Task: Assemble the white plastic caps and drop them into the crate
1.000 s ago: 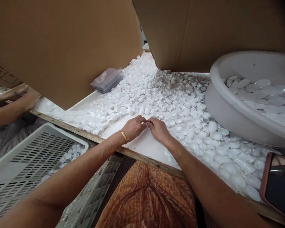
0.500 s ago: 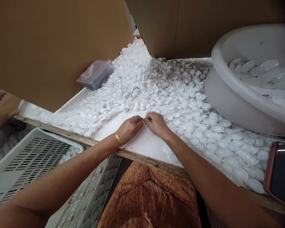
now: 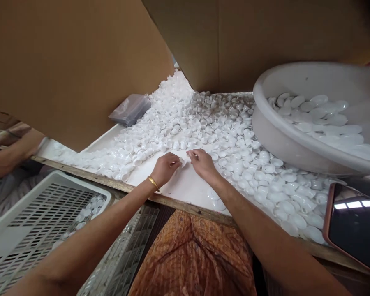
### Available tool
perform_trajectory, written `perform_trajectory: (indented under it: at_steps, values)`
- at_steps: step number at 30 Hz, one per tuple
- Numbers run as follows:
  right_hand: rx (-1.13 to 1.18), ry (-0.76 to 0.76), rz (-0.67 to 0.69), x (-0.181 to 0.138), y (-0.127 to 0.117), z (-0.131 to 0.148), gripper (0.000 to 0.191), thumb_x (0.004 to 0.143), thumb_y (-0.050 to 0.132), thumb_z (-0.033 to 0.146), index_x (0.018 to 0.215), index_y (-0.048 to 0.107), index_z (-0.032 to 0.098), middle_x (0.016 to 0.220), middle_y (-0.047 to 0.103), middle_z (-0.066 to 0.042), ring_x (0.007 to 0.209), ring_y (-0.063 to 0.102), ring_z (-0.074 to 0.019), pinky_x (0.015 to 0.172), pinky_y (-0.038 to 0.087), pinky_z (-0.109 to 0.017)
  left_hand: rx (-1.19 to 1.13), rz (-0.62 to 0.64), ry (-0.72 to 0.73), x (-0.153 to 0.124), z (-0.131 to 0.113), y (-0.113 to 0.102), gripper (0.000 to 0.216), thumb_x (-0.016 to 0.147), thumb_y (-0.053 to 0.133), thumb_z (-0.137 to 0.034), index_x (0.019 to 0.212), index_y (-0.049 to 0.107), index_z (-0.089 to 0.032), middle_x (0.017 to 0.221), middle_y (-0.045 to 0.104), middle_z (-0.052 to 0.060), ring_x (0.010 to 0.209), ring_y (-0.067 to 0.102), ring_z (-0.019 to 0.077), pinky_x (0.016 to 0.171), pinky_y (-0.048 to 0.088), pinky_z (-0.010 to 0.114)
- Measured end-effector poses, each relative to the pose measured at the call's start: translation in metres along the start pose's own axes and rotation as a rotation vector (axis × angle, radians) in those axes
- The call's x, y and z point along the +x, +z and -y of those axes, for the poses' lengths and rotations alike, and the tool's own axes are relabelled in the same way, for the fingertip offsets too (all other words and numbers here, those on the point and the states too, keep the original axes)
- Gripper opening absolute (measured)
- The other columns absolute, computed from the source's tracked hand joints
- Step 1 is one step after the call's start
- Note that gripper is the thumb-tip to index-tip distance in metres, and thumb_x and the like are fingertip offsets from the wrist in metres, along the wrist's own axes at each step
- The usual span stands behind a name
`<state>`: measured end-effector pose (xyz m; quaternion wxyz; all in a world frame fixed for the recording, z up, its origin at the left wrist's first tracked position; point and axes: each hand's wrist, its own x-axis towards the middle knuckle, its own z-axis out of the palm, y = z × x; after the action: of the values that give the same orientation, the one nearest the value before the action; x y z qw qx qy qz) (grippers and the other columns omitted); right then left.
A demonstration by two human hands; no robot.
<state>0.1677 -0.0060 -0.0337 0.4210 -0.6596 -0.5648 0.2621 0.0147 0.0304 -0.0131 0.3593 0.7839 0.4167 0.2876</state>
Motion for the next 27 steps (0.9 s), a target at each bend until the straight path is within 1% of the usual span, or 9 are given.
perform_trajectory:
  at_steps: [2, 4, 8, 12, 16, 19, 21, 24, 27]
  values:
    - [0.169, 0.015, 0.000, -0.005, -0.003, 0.005, 0.024, 0.088, 0.039, 0.023, 0.097, 0.061, 0.018, 0.095, 0.061, -0.004, 0.065, 0.058, -0.0093, 0.064, 0.046, -0.024, -0.087, -0.073, -0.050, -0.006, -0.006, -0.004, 0.020, 0.076, 0.056, -0.034, 0.071, 0.061, -0.015, 0.074, 0.061, 0.004, 0.073, 0.057, 0.0157, 0.072, 0.048, 0.032]
    - [0.368, 0.023, 0.049, -0.010, -0.005, 0.012, 0.024, 0.087, 0.040, 0.023, 0.102, 0.059, 0.018, 0.092, 0.062, -0.003, 0.062, 0.059, -0.0088, 0.062, 0.048, -0.023, -0.318, -0.101, -0.144, -0.013, -0.014, -0.006, 0.026, 0.077, 0.054, -0.038, 0.073, 0.060, -0.013, 0.072, 0.062, 0.004, 0.074, 0.060, 0.0159, 0.074, 0.050, 0.033]
    - [0.543, -0.030, 0.106, -0.017, -0.008, 0.021, 0.023, 0.084, 0.046, 0.023, 0.101, 0.060, 0.018, 0.087, 0.063, -0.002, 0.066, 0.059, -0.0099, 0.064, 0.049, -0.024, -0.874, -0.082, -0.353, -0.021, -0.028, -0.004, 0.021, 0.068, 0.067, -0.029, 0.071, 0.060, -0.010, 0.074, 0.064, 0.004, 0.077, 0.062, 0.0153, 0.082, 0.050, 0.033]
    - [0.582, -0.062, 0.092, -0.018, -0.008, 0.023, 0.022, 0.081, 0.048, 0.021, 0.099, 0.060, 0.017, 0.087, 0.064, -0.002, 0.067, 0.058, -0.0101, 0.066, 0.048, -0.025, -1.013, -0.062, -0.404, -0.021, -0.032, 0.000, 0.014, 0.068, 0.067, -0.021, 0.074, 0.061, -0.010, 0.080, 0.066, 0.006, 0.080, 0.063, 0.0150, 0.082, 0.050, 0.028]
    - [0.580, -0.047, 0.116, -0.014, -0.010, 0.021, 0.023, 0.081, 0.045, 0.018, 0.099, 0.059, 0.017, 0.088, 0.063, -0.001, 0.064, 0.058, -0.0094, 0.064, 0.047, -0.024, -1.007, -0.025, -0.460, -0.018, -0.033, 0.000, 0.014, 0.071, 0.064, -0.023, 0.078, 0.060, -0.012, 0.082, 0.066, 0.006, 0.079, 0.063, 0.0153, 0.077, 0.051, 0.028]
    - [0.352, -0.016, 0.017, -0.012, -0.012, 0.014, 0.026, 0.083, 0.042, 0.015, 0.103, 0.058, 0.018, 0.091, 0.062, -0.002, 0.063, 0.058, -0.0097, 0.067, 0.046, -0.026, -0.753, -0.082, -0.434, -0.017, -0.029, -0.013, 0.018, 0.071, 0.061, -0.031, 0.077, 0.059, -0.014, 0.079, 0.063, 0.004, 0.076, 0.062, 0.0163, 0.073, 0.051, 0.031]
    - [0.061, -0.043, -0.026, -0.013, -0.013, 0.008, 0.025, 0.083, 0.044, 0.014, 0.103, 0.059, 0.018, 0.095, 0.060, -0.004, 0.073, 0.058, -0.0125, 0.074, 0.044, -0.027, -0.317, -0.153, -0.328, -0.020, -0.022, -0.028, 0.018, 0.072, 0.059, -0.033, 0.071, 0.059, -0.014, 0.076, 0.060, 0.003, 0.073, 0.059, 0.0154, 0.070, 0.050, 0.030]
    - [-0.303, -0.112, 0.115, -0.016, -0.009, -0.001, 0.021, 0.083, 0.049, 0.014, 0.099, 0.061, 0.017, 0.098, 0.059, -0.007, 0.088, 0.057, -0.0169, 0.078, 0.041, -0.027, 0.462, -0.161, -0.094, -0.034, -0.005, -0.051, 0.018, 0.075, 0.054, -0.030, 0.068, 0.061, -0.015, 0.082, 0.057, 0.004, 0.069, 0.053, 0.0139, 0.066, 0.046, 0.029]
    - [-0.428, -0.137, 0.212, -0.018, -0.002, -0.004, 0.018, 0.083, 0.052, 0.018, 0.099, 0.061, 0.018, 0.099, 0.058, -0.007, 0.088, 0.056, -0.0171, 0.074, 0.040, -0.026, 0.851, -0.027, 0.032, -0.050, 0.012, -0.060, 0.021, 0.081, 0.047, -0.026, 0.073, 0.063, -0.016, 0.085, 0.056, 0.006, 0.072, 0.053, 0.0154, 0.065, 0.043, 0.029]
